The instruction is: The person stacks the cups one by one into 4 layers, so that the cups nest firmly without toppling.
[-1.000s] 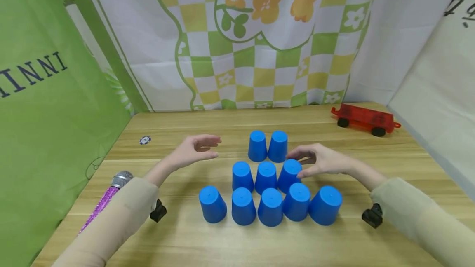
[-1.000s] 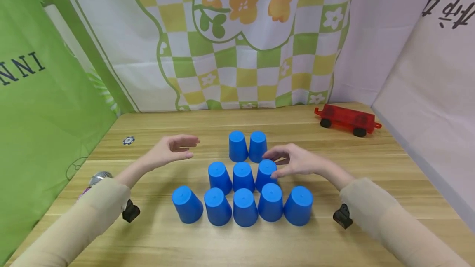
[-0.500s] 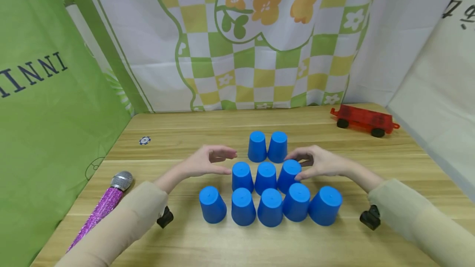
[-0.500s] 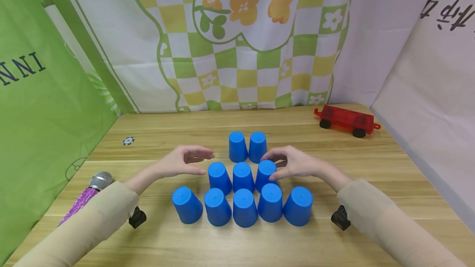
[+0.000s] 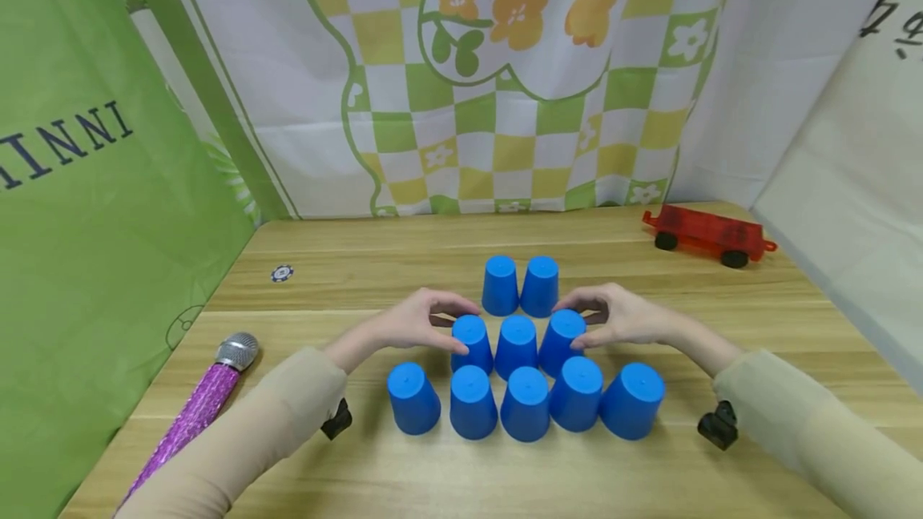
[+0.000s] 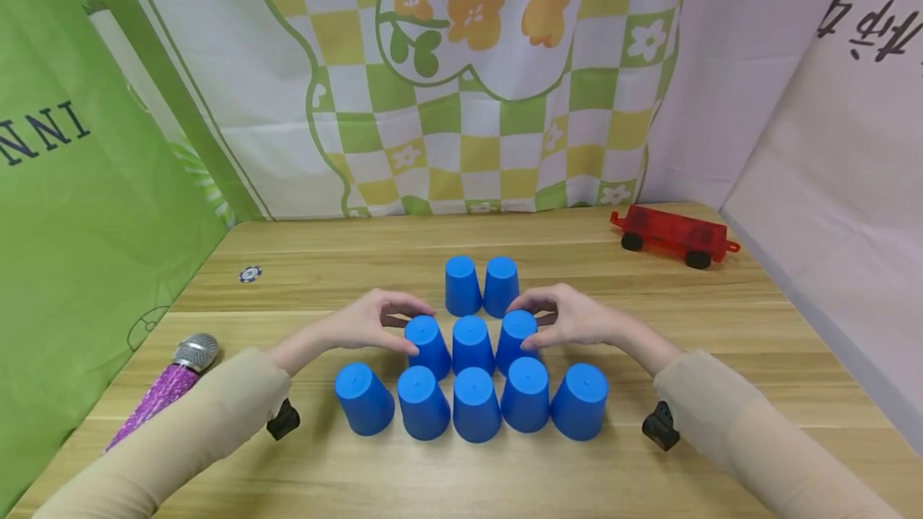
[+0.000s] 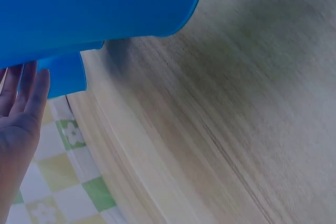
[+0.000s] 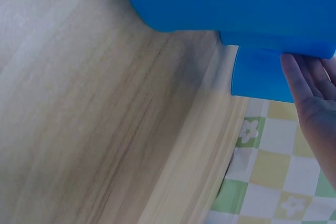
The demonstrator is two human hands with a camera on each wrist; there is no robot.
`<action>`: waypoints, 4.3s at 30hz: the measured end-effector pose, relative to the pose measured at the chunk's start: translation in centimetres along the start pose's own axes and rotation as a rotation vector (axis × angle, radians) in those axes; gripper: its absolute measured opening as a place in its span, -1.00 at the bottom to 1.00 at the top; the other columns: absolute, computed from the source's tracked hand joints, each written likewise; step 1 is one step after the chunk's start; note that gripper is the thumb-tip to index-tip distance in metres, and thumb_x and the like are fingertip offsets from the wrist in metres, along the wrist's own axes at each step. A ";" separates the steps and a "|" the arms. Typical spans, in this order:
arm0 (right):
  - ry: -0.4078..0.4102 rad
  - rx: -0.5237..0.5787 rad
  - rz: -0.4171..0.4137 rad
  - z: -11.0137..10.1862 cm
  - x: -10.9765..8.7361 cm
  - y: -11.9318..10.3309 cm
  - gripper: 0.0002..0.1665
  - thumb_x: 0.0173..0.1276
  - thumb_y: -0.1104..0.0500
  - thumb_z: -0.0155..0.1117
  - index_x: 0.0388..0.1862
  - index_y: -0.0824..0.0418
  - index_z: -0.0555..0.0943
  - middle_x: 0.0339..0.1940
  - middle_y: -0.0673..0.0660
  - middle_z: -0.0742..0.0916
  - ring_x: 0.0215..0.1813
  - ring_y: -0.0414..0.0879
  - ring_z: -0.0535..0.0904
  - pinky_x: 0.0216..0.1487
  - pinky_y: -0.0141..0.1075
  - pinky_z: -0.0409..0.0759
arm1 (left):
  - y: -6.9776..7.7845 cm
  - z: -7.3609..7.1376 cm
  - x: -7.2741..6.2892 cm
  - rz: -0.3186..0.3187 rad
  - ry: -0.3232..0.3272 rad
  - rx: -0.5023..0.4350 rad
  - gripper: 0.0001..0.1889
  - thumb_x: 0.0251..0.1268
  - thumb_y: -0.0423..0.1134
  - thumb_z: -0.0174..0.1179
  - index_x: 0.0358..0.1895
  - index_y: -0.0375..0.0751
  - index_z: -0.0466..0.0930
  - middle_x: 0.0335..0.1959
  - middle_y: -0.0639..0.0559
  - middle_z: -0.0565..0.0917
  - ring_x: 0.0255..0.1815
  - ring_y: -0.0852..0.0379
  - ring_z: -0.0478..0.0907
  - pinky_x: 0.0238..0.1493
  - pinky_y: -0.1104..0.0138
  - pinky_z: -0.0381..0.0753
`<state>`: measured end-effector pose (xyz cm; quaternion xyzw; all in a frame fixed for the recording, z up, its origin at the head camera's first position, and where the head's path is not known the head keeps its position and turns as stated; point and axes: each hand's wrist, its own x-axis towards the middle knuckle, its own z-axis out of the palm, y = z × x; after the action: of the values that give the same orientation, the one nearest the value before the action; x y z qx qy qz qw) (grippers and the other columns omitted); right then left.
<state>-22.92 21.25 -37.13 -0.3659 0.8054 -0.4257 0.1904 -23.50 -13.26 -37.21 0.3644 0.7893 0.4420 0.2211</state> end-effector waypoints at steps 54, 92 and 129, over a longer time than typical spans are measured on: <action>0.273 -0.233 0.189 -5.4 1.4 2.8 -0.43 0.18 0.10 0.38 0.12 0.34 0.50 0.03 0.30 0.64 0.09 0.16 0.56 0.11 0.03 0.58 | -2.8 -5.7 -2.3 -0.154 0.297 0.056 -0.52 0.11 -0.22 0.35 0.12 -0.25 0.49 0.08 -0.17 0.57 0.15 -0.10 0.50 0.10 0.15 0.60; 0.278 -0.195 0.177 -5.2 1.3 3.1 -0.46 0.18 0.12 0.38 0.10 0.33 0.50 0.01 0.28 0.65 0.08 0.14 0.56 0.11 0.05 0.57 | -2.9 -4.2 3.7 -0.131 0.354 0.077 -0.50 0.09 -0.30 0.35 0.12 -0.36 0.47 0.03 -0.24 0.58 0.11 -0.14 0.53 0.08 0.19 0.62; 0.311 -0.212 0.165 -5.9 -1.5 1.3 -0.28 0.27 0.14 0.31 0.33 0.37 0.30 0.22 0.38 0.54 0.23 0.24 0.47 0.23 0.06 0.43 | -3.1 -3.8 4.2 -0.148 0.352 0.118 -0.48 0.11 -0.25 0.34 0.15 -0.31 0.45 0.08 -0.21 0.57 0.12 -0.14 0.53 0.07 0.17 0.62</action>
<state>-26.12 26.07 -34.93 -0.2467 0.8926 -0.3729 0.0585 -29.89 -13.09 -38.02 0.2348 0.8649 0.4346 0.0899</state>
